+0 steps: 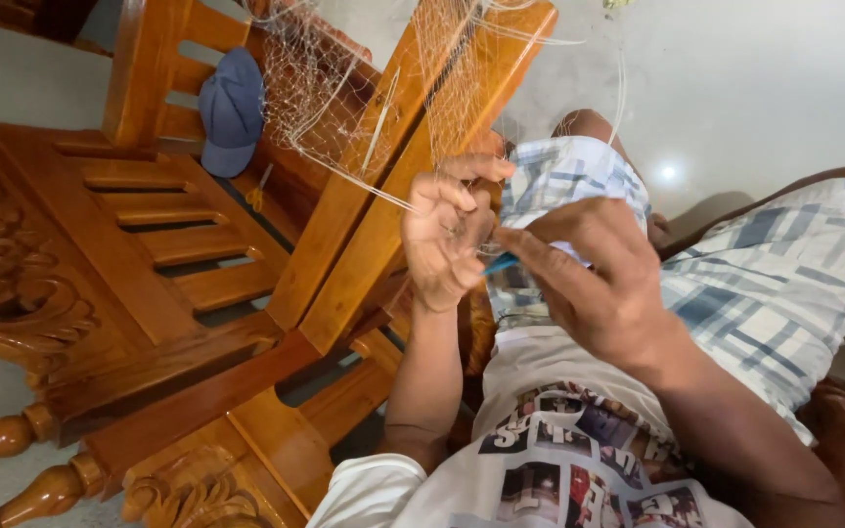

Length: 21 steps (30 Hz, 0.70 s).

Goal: Using a netting shuttle to tie knots and repair holes in a fine-mesh fishing net while seated.

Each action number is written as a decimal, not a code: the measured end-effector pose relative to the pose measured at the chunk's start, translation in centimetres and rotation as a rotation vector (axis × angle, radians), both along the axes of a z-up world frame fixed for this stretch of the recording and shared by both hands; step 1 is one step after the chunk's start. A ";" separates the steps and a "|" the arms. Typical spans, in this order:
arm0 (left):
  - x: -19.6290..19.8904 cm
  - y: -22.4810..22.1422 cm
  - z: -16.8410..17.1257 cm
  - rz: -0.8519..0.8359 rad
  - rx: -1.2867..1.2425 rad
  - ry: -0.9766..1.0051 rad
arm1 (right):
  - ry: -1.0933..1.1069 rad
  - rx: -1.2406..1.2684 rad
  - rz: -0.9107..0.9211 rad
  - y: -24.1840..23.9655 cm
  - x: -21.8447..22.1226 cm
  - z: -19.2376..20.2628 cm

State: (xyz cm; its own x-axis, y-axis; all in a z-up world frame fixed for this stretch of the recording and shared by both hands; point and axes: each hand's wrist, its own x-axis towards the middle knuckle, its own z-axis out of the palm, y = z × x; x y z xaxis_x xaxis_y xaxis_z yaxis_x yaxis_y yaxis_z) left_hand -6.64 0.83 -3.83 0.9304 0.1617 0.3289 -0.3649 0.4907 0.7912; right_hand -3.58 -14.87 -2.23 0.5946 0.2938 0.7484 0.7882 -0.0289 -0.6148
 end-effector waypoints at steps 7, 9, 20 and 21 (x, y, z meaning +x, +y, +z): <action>0.4 -0.2 2.0 -0.003 0.126 0.028 | 0.139 0.070 0.099 0.2 -0.2 2.0; 0.7 -0.1 2.2 0.005 0.160 0.027 | 0.257 0.165 0.119 0.0 -0.6 0.9; 2.0 -2.8 5.3 0.188 0.436 0.009 | -0.058 0.086 -0.175 1.4 0.4 1.4; 2.0 -2.7 5.1 0.213 0.416 0.004 | -0.155 0.075 -0.287 1.4 0.4 1.4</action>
